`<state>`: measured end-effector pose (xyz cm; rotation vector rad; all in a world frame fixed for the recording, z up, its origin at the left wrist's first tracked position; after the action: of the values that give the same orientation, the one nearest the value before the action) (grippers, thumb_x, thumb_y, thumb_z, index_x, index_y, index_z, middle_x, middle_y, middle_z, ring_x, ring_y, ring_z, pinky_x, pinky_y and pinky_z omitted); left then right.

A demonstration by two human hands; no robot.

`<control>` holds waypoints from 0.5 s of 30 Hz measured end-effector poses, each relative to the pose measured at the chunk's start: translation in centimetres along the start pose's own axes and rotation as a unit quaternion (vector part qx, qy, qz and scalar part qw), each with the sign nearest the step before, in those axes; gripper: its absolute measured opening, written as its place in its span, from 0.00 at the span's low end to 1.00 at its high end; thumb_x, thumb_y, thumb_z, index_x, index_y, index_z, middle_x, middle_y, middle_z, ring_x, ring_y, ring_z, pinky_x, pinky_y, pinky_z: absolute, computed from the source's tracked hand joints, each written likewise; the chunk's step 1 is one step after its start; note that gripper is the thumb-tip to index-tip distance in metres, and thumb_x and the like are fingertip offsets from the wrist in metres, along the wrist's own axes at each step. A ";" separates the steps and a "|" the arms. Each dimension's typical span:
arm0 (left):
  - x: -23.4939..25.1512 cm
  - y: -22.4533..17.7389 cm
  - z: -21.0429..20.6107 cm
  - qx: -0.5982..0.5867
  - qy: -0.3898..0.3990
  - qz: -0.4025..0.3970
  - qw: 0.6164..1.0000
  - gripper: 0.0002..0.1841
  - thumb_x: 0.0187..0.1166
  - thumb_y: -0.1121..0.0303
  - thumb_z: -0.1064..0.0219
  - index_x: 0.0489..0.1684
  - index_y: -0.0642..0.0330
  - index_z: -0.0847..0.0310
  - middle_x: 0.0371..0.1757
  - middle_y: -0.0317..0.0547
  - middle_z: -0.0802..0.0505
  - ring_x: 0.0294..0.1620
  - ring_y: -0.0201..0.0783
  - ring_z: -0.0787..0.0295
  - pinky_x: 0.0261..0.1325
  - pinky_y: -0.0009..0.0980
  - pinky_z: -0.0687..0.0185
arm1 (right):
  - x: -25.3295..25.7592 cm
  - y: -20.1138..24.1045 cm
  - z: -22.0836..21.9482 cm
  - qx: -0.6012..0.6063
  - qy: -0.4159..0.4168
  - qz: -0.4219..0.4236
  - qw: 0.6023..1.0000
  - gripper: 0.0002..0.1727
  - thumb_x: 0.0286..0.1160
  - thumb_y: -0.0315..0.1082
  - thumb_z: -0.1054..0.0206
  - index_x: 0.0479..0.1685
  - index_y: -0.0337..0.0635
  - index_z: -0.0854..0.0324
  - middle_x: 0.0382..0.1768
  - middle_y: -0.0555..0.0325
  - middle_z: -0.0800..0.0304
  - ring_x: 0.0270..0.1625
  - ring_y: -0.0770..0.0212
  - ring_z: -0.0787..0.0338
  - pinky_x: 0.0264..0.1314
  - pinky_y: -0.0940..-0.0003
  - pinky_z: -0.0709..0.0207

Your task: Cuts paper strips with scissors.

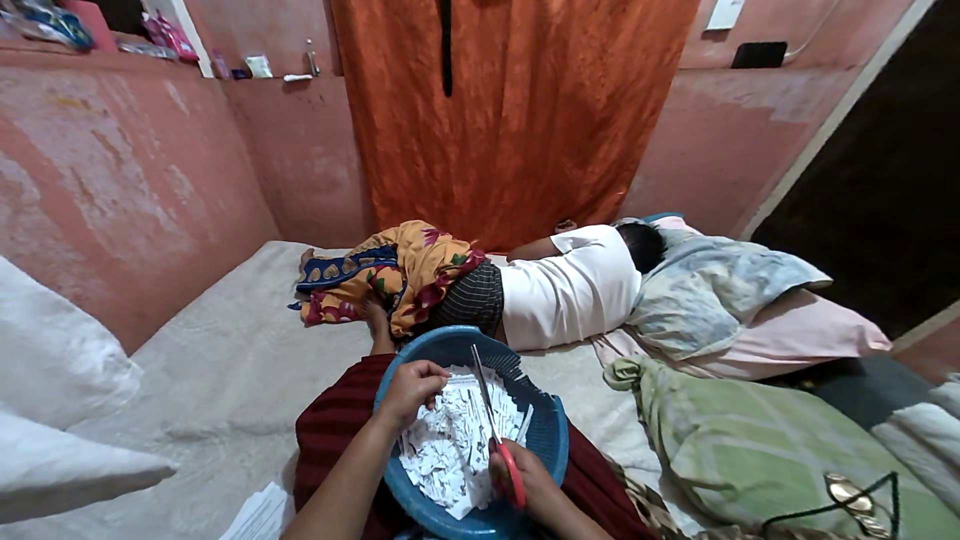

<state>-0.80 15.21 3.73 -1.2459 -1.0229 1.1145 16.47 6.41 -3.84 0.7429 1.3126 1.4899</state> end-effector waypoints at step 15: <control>-0.1 -0.2 -0.2 -0.014 -0.002 -0.015 1.000 0.04 0.77 0.80 0.35 0.39 0.67 0.15 0.25 0.35 0.14 0.18 0.24 0.23 0.24 0.20 0.23 | 0.0 0.0 0.0 -0.008 -0.007 0.001 1.000 0.18 0.83 0.45 0.41 0.47 0.35 0.22 0.30 0.60 0.18 0.30 0.68 0.16 0.38 0.69 0.19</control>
<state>-0.62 15.09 3.87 -1.2478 -1.0593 1.0833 16.51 6.41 -3.80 0.7431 1.2889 1.4918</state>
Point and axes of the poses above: each hand's wrist, its own x-axis towards the middle knuckle, its own z-axis out of the back of the hand, y = z × x, the point moved 10 cm from there along x, towards the middle knuckle
